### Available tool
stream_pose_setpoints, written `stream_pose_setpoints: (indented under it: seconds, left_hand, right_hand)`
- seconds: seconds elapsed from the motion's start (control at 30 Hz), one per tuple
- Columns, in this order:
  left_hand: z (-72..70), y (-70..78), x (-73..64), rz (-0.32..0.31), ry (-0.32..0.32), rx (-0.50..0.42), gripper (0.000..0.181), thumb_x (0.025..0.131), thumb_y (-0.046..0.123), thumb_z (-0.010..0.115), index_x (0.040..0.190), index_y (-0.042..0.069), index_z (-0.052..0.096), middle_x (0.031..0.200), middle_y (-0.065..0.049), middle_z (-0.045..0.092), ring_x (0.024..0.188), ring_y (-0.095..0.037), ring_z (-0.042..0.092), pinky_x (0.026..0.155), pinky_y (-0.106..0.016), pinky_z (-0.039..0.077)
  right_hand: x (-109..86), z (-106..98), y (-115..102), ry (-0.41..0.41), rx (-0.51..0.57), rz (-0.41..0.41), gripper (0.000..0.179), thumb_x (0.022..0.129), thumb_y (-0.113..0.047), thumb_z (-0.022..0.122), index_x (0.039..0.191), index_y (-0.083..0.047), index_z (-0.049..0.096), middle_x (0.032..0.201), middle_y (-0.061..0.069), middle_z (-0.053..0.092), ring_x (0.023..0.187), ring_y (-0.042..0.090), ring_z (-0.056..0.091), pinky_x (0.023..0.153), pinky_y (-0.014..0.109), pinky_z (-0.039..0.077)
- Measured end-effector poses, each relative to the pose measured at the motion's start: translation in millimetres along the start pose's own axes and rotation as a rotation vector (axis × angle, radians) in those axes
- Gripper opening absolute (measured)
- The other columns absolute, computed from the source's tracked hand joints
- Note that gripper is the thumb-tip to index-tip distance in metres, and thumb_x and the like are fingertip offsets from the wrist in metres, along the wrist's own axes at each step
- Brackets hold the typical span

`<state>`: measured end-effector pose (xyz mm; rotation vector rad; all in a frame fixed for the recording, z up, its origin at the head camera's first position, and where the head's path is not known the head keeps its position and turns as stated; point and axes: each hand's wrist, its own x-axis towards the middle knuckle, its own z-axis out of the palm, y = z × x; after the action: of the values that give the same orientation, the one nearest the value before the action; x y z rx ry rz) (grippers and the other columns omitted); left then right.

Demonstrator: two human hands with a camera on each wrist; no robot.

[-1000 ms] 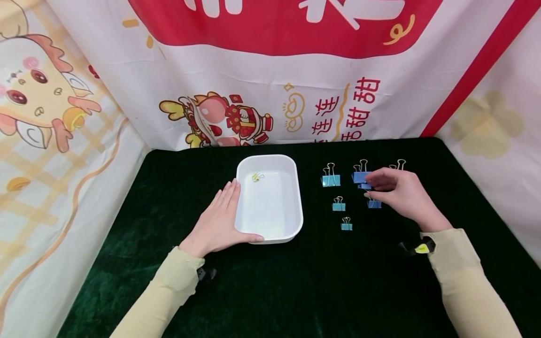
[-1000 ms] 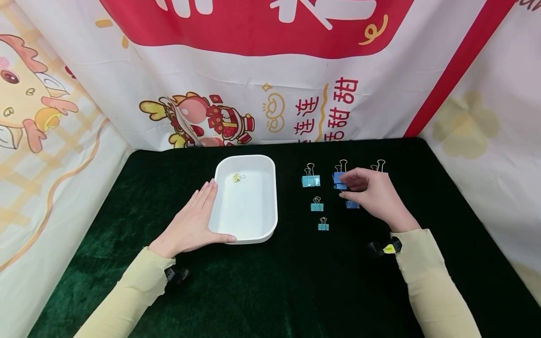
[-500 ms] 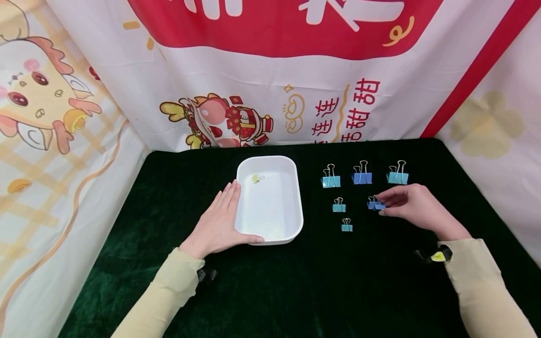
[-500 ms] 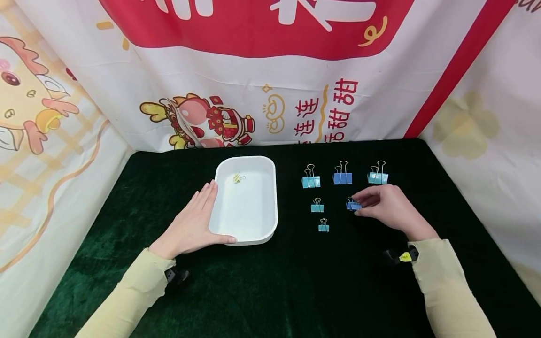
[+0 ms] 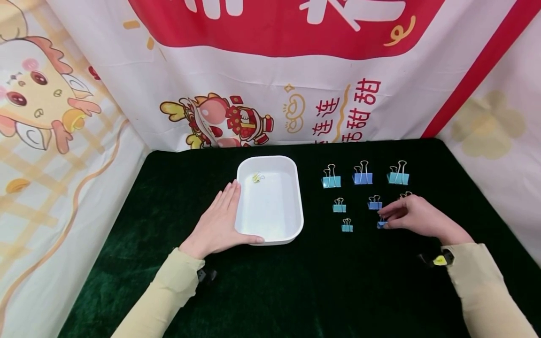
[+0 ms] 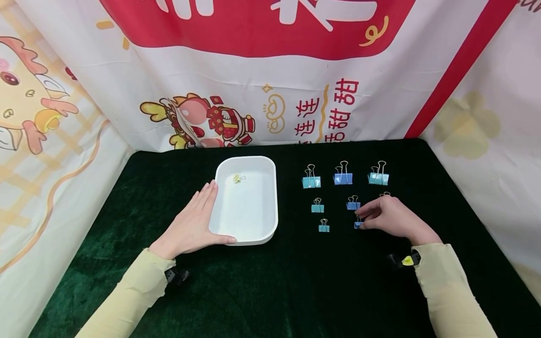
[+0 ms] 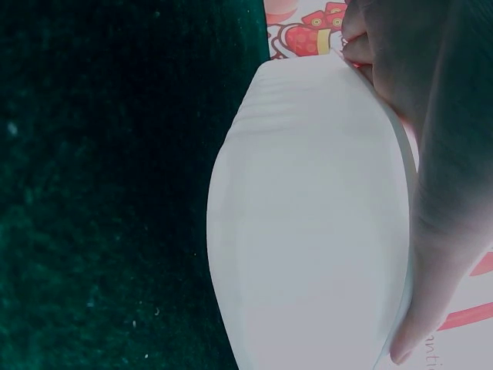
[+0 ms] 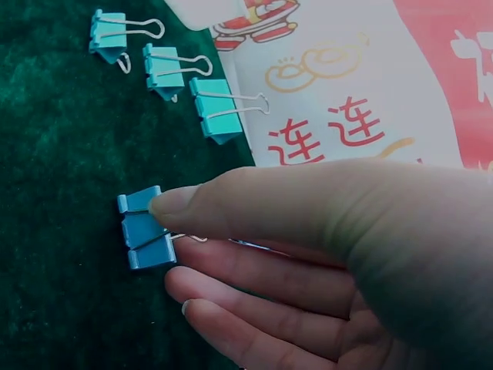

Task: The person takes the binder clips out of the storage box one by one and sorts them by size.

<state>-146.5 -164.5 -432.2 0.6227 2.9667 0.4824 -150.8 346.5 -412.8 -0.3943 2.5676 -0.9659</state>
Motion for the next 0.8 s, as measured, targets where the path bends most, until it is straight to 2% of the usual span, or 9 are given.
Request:
stream_pose_setpoints:
  seconds: [0.2, 0.4, 0.63, 0.8]
  left_hand:
    - [0.6, 0.1, 0.1, -0.005, -0.002, 0.002, 0.138, 0.069, 0.091, 0.061, 0.164, 0.011, 0.0, 0.17, -0.004, -0.002, 0.155, -0.02, -0.001, 0.123, -0.044, 0.007]
    - [1.2, 0.0, 0.0, -0.009, -0.006, -0.004, 0.138, 0.069, 0.089, 0.064, 0.164, 0.012, 0.0, 0.17, -0.004, -0.002, 0.155, -0.02, -0.002, 0.123, -0.044, 0.006]
    - [0.9, 0.1, -0.6, -0.004, -0.004, -0.006, 0.138, 0.069, 0.088, 0.065, 0.164, 0.012, -0.002, 0.17, -0.005, -0.002, 0.155, -0.02, -0.002, 0.123, -0.044, 0.006]
    - [0.2, 0.5, -1.1, -0.002, -0.004, -0.004, 0.138, 0.069, 0.089, 0.064, 0.164, 0.012, -0.002, 0.17, -0.005, -0.002, 0.155, -0.02, -0.002, 0.123, -0.044, 0.007]
  right_hand:
    - [-0.7, 1, 2, 0.015, -0.022, 0.022, 0.031, 0.09, -0.014, 0.078, 0.12, -0.003, 0.074, 0.111, 0.008, 0.074, 0.094, 0.018, 0.069, 0.078, 0.026, 0.057]
    - [-3.5, -3, 0, 0.061, -0.037, 0.019, 0.036, 0.091, -0.017, 0.079, 0.122, -0.002, 0.073, 0.114, 0.01, 0.073, 0.096, 0.019, 0.07, 0.078, 0.025, 0.058]
    - [-7.8, -7, -16, 0.174, -0.056, -0.013, 0.047, 0.09, -0.034, 0.081, 0.124, -0.003, 0.072, 0.114, 0.013, 0.073, 0.096, 0.02, 0.071, 0.077, 0.022, 0.058]
    - [-7.4, -9, -30, 0.218, -0.067, -0.023, 0.052, 0.089, -0.041, 0.081, 0.126, -0.005, 0.072, 0.118, 0.013, 0.072, 0.097, 0.021, 0.072, 0.077, 0.022, 0.058]
